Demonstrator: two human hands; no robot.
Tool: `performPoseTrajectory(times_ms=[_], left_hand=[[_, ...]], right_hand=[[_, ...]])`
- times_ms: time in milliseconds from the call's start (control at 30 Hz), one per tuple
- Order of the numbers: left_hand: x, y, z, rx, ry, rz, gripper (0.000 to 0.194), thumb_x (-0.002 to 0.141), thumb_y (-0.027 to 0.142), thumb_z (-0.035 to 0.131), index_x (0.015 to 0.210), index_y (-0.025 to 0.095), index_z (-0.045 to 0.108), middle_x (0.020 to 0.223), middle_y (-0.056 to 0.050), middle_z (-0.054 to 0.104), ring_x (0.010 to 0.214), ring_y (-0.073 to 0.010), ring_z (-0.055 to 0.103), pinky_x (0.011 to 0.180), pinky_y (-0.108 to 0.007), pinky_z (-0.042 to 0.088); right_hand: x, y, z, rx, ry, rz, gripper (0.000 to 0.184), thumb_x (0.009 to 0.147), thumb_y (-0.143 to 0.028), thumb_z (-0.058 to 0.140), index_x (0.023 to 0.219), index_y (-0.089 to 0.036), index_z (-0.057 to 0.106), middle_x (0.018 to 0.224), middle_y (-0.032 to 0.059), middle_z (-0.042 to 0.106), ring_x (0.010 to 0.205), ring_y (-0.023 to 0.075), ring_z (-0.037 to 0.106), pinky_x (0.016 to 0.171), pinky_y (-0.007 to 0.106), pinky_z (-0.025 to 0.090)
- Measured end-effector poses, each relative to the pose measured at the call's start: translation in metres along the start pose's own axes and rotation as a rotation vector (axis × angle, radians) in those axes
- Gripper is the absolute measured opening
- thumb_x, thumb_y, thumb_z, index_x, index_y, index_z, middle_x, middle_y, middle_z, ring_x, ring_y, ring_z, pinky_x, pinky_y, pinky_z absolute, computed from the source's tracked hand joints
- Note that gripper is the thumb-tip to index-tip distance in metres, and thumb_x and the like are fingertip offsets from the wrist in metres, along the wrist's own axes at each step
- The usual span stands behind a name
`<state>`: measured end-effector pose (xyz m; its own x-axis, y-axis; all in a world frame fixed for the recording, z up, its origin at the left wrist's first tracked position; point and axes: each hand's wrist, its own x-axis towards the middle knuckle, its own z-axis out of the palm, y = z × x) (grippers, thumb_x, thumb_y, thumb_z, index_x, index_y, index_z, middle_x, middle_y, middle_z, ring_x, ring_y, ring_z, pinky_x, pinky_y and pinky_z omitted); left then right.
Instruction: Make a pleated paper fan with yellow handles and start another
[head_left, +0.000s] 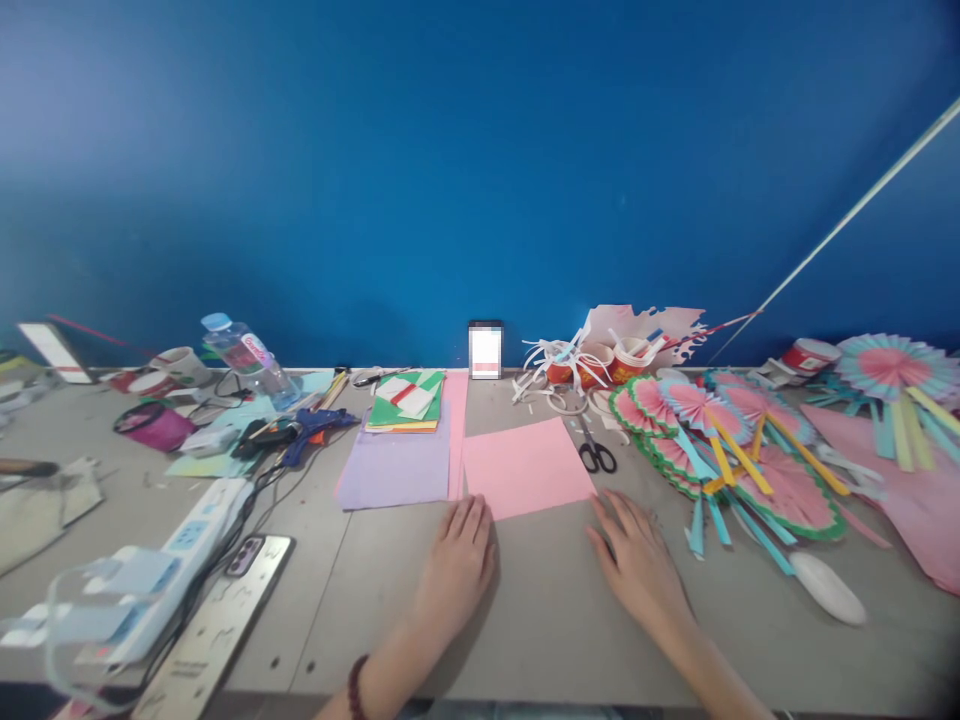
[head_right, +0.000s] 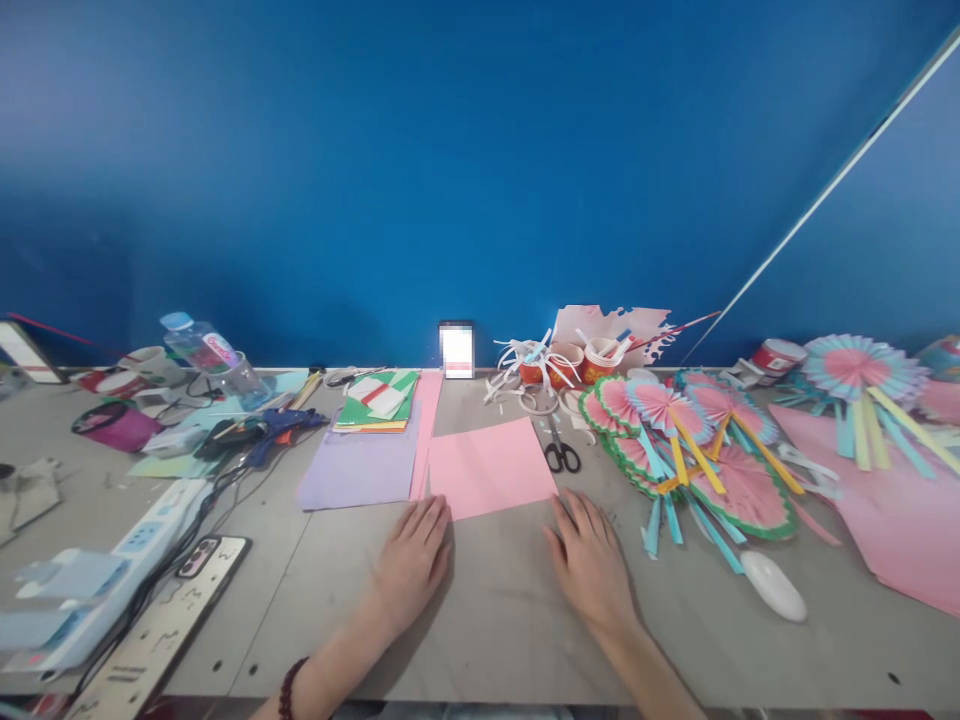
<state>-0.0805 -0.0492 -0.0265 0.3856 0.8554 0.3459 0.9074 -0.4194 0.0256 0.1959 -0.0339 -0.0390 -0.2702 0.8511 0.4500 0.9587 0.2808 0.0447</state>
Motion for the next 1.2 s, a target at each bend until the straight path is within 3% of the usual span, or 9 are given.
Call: performPoseTrajectory(times_ms=[233, 400, 633, 933, 1033, 1200], left_hand=[[-0.022, 0.017, -0.013, -0.022, -0.058, 0.145, 0.044, 0.09, 0.02, 0.04, 0.132, 0.012, 0.051, 0.138, -0.011, 0.054, 0.128, -0.0219, 0.049, 0.106, -0.037, 0.04], [-0.038, 0.037, -0.013, -0.025, -0.113, 0.199, 0.044, 0.089, 0.021, 0.046, 0.131, 0.012, 0.052, 0.138, -0.013, 0.053, 0.128, -0.0263, 0.048, 0.104, -0.039, 0.041], [-0.037, 0.049, -0.021, -0.013, -0.09, 0.363, 0.042, 0.093, 0.036, 0.044, 0.128, 0.015, 0.055, 0.133, -0.01, 0.057, 0.119, -0.0236, 0.051, 0.101, -0.035, 0.04], [-0.039, 0.068, -0.001, -0.021, 0.102, 0.44, 0.034, 0.088, 0.033, 0.05, 0.111, 0.011, 0.062, 0.118, -0.013, 0.065, 0.102, -0.0232, 0.057, 0.094, -0.037, 0.041], [-0.041, 0.071, 0.0, -0.027, 0.143, 0.414, 0.035, 0.088, 0.035, 0.05, 0.111, 0.012, 0.062, 0.118, -0.012, 0.065, 0.102, -0.0227, 0.056, 0.093, -0.036, 0.041], [-0.044, 0.073, 0.001, -0.025, 0.144, 0.411, 0.038, 0.09, 0.038, 0.046, 0.114, 0.011, 0.062, 0.12, -0.011, 0.065, 0.105, -0.0215, 0.054, 0.093, -0.033, 0.042]], right_hand=[[0.017, 0.004, -0.002, -0.038, -0.032, 0.002, 0.045, 0.095, -0.036, 0.035, 0.116, -0.01, 0.066, 0.127, 0.0155, 0.061, 0.12, 0.0307, 0.053, 0.096, 0.046, 0.047], [0.037, -0.005, -0.003, 0.005, -0.101, -0.014, 0.051, 0.095, -0.043, 0.037, 0.117, -0.006, 0.064, 0.131, 0.0173, 0.058, 0.124, 0.031, 0.048, 0.1, 0.045, 0.044], [0.061, -0.018, 0.008, 0.077, -0.132, -0.014, 0.05, 0.092, -0.043, 0.042, 0.122, -0.008, 0.06, 0.133, 0.0174, 0.055, 0.129, 0.0321, 0.043, 0.106, 0.046, 0.038], [0.091, -0.017, 0.021, 0.42, -0.349, -0.126, 0.058, 0.087, -0.044, 0.049, 0.137, -0.015, 0.047, 0.145, 0.0181, 0.042, 0.137, 0.0332, 0.034, 0.11, 0.052, 0.034], [0.098, -0.015, 0.027, 0.519, -0.332, -0.105, 0.056, 0.086, -0.044, 0.051, 0.135, -0.018, 0.048, 0.142, 0.0171, 0.045, 0.136, 0.0324, 0.036, 0.11, 0.052, 0.033], [0.103, -0.015, 0.034, 0.656, -0.215, -0.07, 0.035, 0.084, -0.034, 0.054, 0.114, -0.017, 0.058, 0.126, 0.0162, 0.055, 0.125, 0.0293, 0.046, 0.108, 0.048, 0.035]])
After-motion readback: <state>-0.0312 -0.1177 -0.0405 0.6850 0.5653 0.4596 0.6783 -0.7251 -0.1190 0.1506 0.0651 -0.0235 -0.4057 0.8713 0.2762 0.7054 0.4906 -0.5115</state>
